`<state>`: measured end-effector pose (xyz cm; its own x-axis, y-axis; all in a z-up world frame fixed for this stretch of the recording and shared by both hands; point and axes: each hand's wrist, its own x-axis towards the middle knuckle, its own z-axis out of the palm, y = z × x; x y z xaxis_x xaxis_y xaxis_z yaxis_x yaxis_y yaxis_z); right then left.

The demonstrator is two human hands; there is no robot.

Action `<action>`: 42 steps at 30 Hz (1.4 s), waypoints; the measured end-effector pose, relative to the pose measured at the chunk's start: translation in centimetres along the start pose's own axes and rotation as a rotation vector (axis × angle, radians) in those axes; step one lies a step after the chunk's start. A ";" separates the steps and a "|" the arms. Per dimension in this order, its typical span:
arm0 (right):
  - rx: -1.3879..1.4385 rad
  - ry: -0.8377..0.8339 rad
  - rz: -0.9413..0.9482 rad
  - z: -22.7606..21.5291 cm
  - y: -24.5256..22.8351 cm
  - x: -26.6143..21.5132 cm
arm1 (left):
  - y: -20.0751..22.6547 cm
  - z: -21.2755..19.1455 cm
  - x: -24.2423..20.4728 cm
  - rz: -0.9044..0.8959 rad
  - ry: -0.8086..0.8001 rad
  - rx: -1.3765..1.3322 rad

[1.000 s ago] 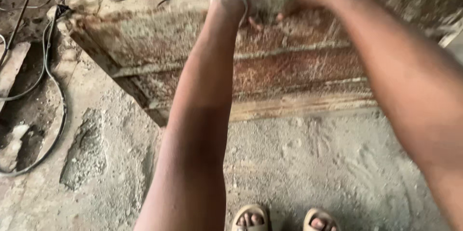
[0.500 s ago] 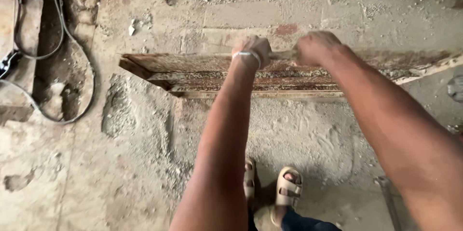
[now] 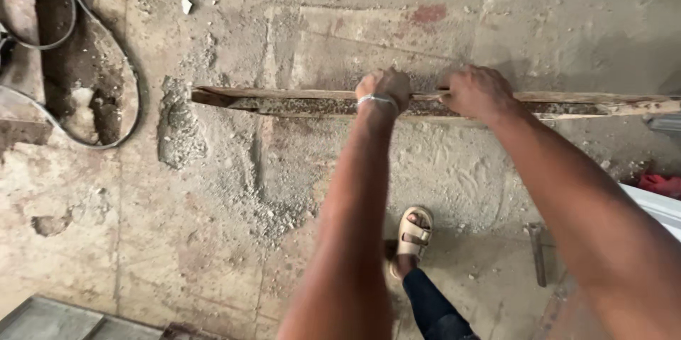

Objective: The person repeatedly strikes a rectangular metal sheet on the floor with a hammer, then flips it over and continues hammering the other side. The person moves the sheet to a different spot and continues hammering.

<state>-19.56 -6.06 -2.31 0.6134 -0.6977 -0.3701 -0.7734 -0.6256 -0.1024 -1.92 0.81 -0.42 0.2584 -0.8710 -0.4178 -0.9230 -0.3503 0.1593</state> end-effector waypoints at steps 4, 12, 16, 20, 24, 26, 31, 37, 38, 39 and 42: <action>-0.014 -0.049 -0.001 -0.6 0.4 1.1 | -0.1 0.5 2.4 -0.030 -0.002 -0.047; -0.096 -0.019 -0.154 4.4 3.9 4.4 | -0.4 1.9 3.6 -0.012 -0.066 -0.062; -0.298 -0.278 -0.252 7.7 5.2 4.2 | 1.1 5.0 -0.7 0.052 -0.062 -0.091; -0.263 -0.268 -0.351 8.0 3.0 3.1 | -1.7 6.2 -3.6 0.086 -0.015 -0.070; -0.142 -0.226 -0.355 6.2 1.2 0.1 | -2.7 9.0 -4.9 0.127 -0.003 -0.093; -0.179 -0.271 -0.377 4.6 -1.2 -0.1 | -4.1 9.7 -6.0 0.102 0.012 -0.099; -0.371 -0.234 -0.583 1.2 -7.4 -1.2 | -7.1 10.4 -9.9 0.025 0.075 -0.118; -0.530 -0.249 -0.823 -0.4 -16.7 -3.2 | -12.7 12.1 -17.8 -0.136 0.168 -0.278; -0.558 -0.237 -0.864 -0.6 -18.3 -3.5 | -13.4 12.6 -18.9 -0.157 0.189 -0.326; -0.612 -0.255 -0.924 -1.3 -20.0 -3.3 | -13.8 13.1 -19.8 -0.191 0.213 -0.387; -0.733 -0.271 -1.097 -0.5 -27.5 -4.8 | -16.6 16.4 -25.1 -0.326 0.322 -0.535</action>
<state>-1.13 14.35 2.72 0.7389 0.3171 -0.5945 0.4081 -0.9127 0.0205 2.28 34.11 -7.25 0.6458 -0.7225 -0.2467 -0.5386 -0.6602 0.5236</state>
